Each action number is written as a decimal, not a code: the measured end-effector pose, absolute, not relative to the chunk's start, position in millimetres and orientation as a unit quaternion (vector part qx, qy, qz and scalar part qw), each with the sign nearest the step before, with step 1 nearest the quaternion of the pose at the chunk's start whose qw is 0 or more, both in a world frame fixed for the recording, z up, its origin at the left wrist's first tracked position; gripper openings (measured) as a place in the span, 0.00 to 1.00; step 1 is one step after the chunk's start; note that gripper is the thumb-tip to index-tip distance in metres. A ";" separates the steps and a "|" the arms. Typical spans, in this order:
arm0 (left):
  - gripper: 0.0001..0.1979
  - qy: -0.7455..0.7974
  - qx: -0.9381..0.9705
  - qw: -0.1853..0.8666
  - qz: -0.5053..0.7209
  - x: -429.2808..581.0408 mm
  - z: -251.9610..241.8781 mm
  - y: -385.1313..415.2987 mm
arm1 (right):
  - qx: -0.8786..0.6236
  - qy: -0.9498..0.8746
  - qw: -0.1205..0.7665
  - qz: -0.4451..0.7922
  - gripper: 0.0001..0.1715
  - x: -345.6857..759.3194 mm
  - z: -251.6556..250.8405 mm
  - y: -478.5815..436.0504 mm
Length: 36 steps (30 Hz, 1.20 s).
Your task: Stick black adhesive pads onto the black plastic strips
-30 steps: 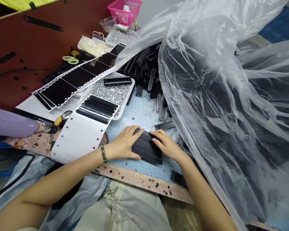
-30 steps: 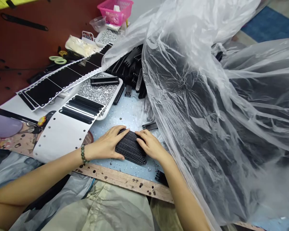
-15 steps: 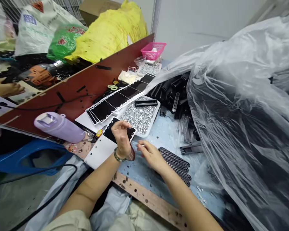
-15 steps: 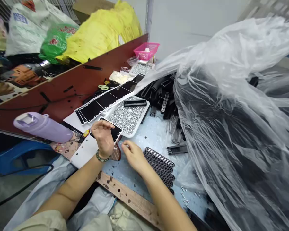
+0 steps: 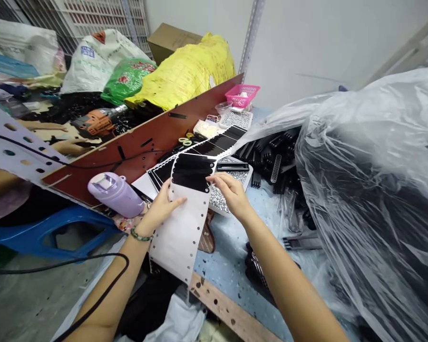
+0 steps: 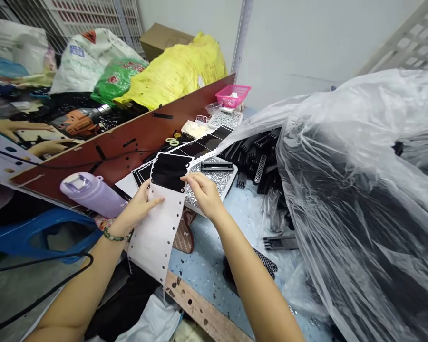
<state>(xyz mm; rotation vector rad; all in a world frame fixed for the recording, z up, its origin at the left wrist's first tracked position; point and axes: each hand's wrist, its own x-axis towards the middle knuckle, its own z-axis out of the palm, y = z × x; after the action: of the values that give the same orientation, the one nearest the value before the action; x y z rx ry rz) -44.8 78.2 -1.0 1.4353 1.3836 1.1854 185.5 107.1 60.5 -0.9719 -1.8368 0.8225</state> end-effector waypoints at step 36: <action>0.08 0.398 0.389 0.758 0.340 103.4 23.6 104.9 | -0.644 -0.641 0.336 0.248 0.07 330.8 9.1 -17.6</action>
<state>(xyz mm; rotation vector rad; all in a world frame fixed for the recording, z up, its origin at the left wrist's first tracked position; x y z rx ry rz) 103.4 104.9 23.6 0.8470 0.8674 0.7404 330.8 -17.6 9.1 -1.6787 -1.6711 0.6469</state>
